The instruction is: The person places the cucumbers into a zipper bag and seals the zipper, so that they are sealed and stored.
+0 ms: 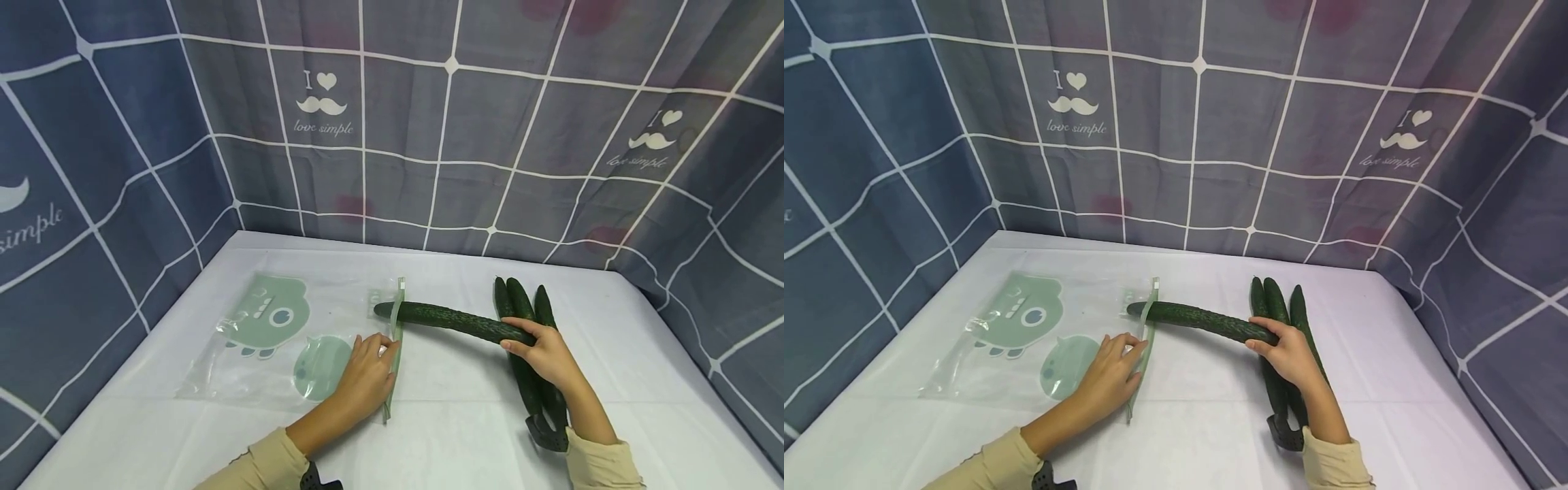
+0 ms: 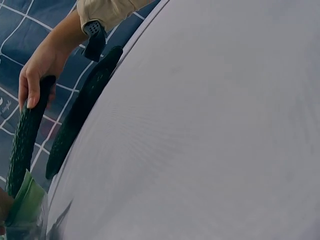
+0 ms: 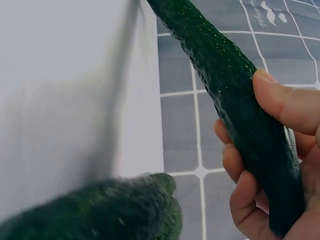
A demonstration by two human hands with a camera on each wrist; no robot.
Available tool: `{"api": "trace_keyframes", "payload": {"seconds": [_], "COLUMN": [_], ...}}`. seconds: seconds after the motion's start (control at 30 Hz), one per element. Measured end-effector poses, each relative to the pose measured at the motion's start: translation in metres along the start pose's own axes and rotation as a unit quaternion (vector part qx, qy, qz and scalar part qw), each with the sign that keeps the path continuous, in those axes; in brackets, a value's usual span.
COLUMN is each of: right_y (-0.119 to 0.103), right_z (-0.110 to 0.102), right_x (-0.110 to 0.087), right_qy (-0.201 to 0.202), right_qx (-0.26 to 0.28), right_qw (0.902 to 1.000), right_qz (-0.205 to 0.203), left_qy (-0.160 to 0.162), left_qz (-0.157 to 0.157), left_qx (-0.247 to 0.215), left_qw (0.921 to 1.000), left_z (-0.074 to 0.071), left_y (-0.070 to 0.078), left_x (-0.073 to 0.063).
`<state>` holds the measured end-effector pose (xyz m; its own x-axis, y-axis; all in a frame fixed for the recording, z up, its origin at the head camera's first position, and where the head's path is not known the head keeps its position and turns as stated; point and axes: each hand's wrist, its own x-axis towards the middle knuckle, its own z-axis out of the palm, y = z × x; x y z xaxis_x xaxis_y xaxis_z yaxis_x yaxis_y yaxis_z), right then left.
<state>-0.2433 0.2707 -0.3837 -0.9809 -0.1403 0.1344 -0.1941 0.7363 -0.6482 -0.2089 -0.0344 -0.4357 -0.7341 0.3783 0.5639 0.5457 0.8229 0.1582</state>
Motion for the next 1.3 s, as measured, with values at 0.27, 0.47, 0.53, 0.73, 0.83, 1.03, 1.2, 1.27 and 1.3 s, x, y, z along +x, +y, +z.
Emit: {"api": "trace_keyframes", "payload": {"seconds": [0.27, 0.47, 0.53, 0.73, 0.83, 1.03, 1.2, 1.27, 1.3], "right_y": [-0.011, -0.022, -0.026, -0.044, -0.054, -0.07, -0.065, -0.06, -0.057], "right_z": [0.035, 0.058, 0.064, 0.079, 0.084, 0.089, 0.099, 0.104, 0.106], "right_x": [0.017, 0.027, 0.031, 0.047, 0.054, 0.062, 0.072, 0.073, 0.073], "right_qy": [-0.028, -0.028, -0.028, -0.048, -0.054, -0.061, -0.071, -0.08, -0.084], "right_qx": [0.049, 0.091, 0.102, 0.15, 0.154, 0.164, 0.163, 0.148, 0.139], "right_qw": [0.9984, 0.9954, 0.9944, 0.9873, 0.9863, 0.9846, 0.984, 0.9857, 0.9867], "right_qz": [0.002, -0.006, -0.003, 0.021, 0.022, 0.004, 0.006, 0.008, 0.01], "left_qy": [-0.007, -0.014, -0.021, -0.038, -0.04, -0.044, -0.043, -0.046, -0.049], "left_qz": [0.003, 0.013, 0.018, 0.025, 0.025, 0.026, 0.027, 0.028, 0.028], "left_qx": [-0.016, -0.028, -0.038, -0.059, -0.062, -0.052, -0.04, -0.034, -0.031], "left_qw": [0.9998, 0.9994, 0.9989, 0.9972, 0.9969, 0.9973, 0.9979, 0.998, 0.9979], "left_z": [-0.004, -0.01, -0.013, -0.018, -0.02, -0.021, -0.021, -0.02, -0.018], "left_y": [0.002, 0.006, 0.008, 0.016, 0.019, 0.02, 0.018, 0.018, 0.017], "left_x": [0.001, 0.004, 0.004, 0.002, 0.002, 0.001, 0.0, -0.001, -0.002]}}
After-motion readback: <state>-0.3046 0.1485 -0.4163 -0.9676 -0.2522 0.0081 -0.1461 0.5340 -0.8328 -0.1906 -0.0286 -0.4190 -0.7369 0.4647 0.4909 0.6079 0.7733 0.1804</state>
